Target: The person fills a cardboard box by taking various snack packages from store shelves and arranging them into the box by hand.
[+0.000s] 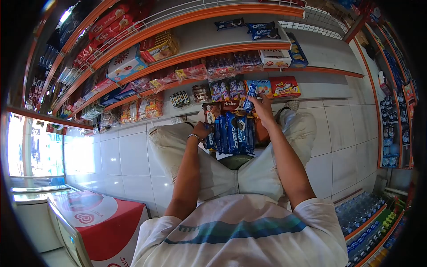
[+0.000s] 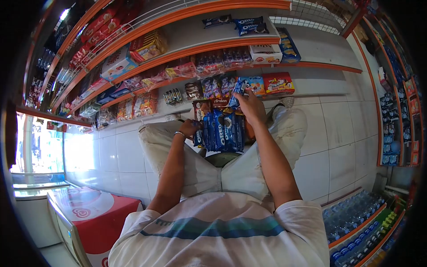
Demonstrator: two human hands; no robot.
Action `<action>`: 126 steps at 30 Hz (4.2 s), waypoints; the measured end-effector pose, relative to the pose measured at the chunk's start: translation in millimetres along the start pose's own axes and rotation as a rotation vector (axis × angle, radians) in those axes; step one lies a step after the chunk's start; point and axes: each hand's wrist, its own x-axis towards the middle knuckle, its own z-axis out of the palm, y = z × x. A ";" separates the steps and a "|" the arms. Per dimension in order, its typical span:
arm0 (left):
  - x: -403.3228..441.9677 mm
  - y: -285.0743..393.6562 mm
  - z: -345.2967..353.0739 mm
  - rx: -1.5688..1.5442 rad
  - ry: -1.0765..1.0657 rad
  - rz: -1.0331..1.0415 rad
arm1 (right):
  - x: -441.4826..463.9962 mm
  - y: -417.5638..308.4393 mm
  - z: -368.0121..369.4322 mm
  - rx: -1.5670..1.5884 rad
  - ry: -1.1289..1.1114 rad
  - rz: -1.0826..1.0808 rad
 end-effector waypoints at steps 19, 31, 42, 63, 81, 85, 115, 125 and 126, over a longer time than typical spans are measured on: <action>-23.1 36.0 -18.2 -0.128 -0.116 -0.149 | -30.0 -38.8 5.3 -0.008 -0.076 -0.063; -31.2 38.4 -20.0 0.002 0.060 -0.054 | -27.7 -35.1 5.2 0.019 -0.085 0.006; 26.4 64.8 -46.0 0.352 0.260 0.315 | -12.0 -14.5 1.9 -0.001 -0.070 -0.099; 1.5 125.4 -61.4 -0.588 0.146 0.315 | -28.3 -25.3 12.3 -0.138 -0.189 -0.312; -11.8 103.3 -107.2 -0.052 0.209 0.325 | -7.6 -20.8 -3.2 -0.314 -0.044 -0.328; 25.6 87.2 -88.9 0.234 0.211 0.467 | 1.0 2.5 3.1 -0.283 -0.015 -0.320; 26.7 76.6 -55.6 0.587 0.047 0.353 | 2.1 16.8 22.0 -0.324 -0.196 -0.310; 29.0 79.3 -58.9 0.501 -0.157 0.265 | 1.6 20.4 24.0 -0.350 -0.203 -0.296; 28.9 78.9 -58.3 0.500 -0.158 0.265 | 1.1 20.2 24.2 -0.357 -0.204 -0.286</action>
